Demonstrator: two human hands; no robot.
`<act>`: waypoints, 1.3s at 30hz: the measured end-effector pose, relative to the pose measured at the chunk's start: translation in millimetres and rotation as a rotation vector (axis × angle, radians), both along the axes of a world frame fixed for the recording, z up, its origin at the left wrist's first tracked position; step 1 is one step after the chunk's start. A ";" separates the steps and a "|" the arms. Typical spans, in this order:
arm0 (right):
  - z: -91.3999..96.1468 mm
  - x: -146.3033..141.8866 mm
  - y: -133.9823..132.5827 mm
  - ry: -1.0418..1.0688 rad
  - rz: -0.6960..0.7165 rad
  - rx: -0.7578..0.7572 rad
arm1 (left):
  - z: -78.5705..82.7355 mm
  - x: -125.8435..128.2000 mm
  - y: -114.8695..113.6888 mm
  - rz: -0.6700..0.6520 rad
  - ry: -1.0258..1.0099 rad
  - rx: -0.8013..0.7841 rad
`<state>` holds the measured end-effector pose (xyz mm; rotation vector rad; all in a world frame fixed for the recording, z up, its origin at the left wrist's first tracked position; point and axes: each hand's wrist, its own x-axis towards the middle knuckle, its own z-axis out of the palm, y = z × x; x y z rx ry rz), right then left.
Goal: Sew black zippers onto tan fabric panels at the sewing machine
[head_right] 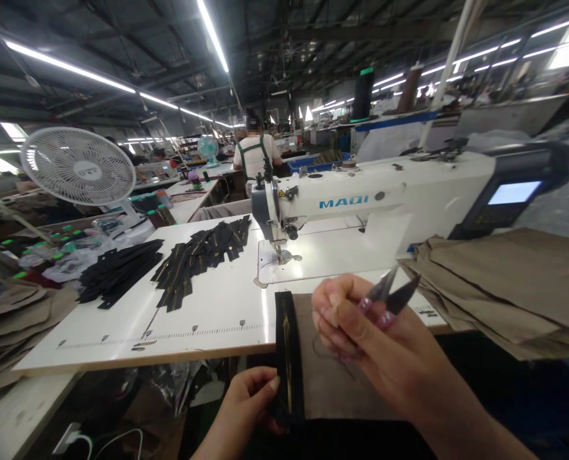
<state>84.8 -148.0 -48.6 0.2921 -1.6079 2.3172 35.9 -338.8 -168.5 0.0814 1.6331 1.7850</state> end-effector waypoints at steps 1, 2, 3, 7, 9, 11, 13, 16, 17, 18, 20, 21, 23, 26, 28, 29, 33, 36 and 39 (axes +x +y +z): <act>6.4 -9.0 1.4 0.006 -0.020 0.005 | 2.2 1.3 -0.6 -0.011 0.000 0.002; 13.1 -19.7 3.1 0.016 -0.038 0.013 | 4.1 2.7 -1.4 -0.024 -0.002 0.002; 19.8 -31.4 5.2 0.020 -0.046 0.028 | 5.6 4.0 -2.2 -0.036 -0.005 0.000; 40.9 -73.7 12.8 0.079 -0.012 -0.006 | 7.5 5.9 -6.8 -0.098 -0.005 -0.015; 46.0 -86.6 13.4 0.109 0.005 -0.007 | 7.2 4.2 -10.0 -0.121 0.008 -0.027; 48.4 -97.4 11.9 0.137 -0.030 0.086 | 7.3 1.4 -13.0 -0.127 0.031 -0.033; 50.4 -110.8 10.1 0.138 -0.172 0.278 | 7.9 -1.1 -14.8 -0.123 0.054 -0.027; 54.7 -132.3 8.4 0.086 -0.420 0.528 | 9.5 -2.7 -14.0 -0.109 0.038 0.004; 55.5 -136.0 7.4 0.073 -0.471 0.568 | 9.8 -2.8 -13.0 -0.097 0.020 0.015; 55.2 -136.1 5.9 0.070 -0.498 0.585 | 9.9 -2.7 -11.8 -0.083 0.002 0.025; 48.4 -124.0 1.5 0.105 -0.536 0.657 | 8.7 -2.7 -9.6 -0.052 -0.019 0.041; 41.1 -112.6 -0.5 0.120 -0.544 0.715 | 7.0 -2.7 -8.9 -0.037 -0.018 0.044; 19.2 -85.4 -1.0 0.141 -0.559 0.950 | 1.4 -3.2 -8.1 -0.018 -0.004 0.043; -21.1 -55.7 10.9 -0.119 -0.495 1.091 | -9.0 -3.5 -8.3 -0.024 0.055 0.022; -41.9 -51.7 22.6 -0.181 -0.383 1.083 | -11.8 -2.4 -9.1 -0.048 0.114 0.023; -48.7 -53.6 27.6 -0.205 -0.319 1.066 | -10.6 -1.3 -9.8 -0.054 0.146 0.025; -53.6 -67.5 34.7 -0.275 -0.043 0.998 | 12.5 3.8 -15.6 -0.059 0.250 -0.012; -46.4 -70.4 27.9 -0.286 0.079 0.924 | 38.4 3.5 -18.3 -0.113 0.263 -0.040; -41.0 -66.7 17.2 -0.286 0.138 0.880 | 58.2 -3.5 -12.7 -0.141 0.268 0.008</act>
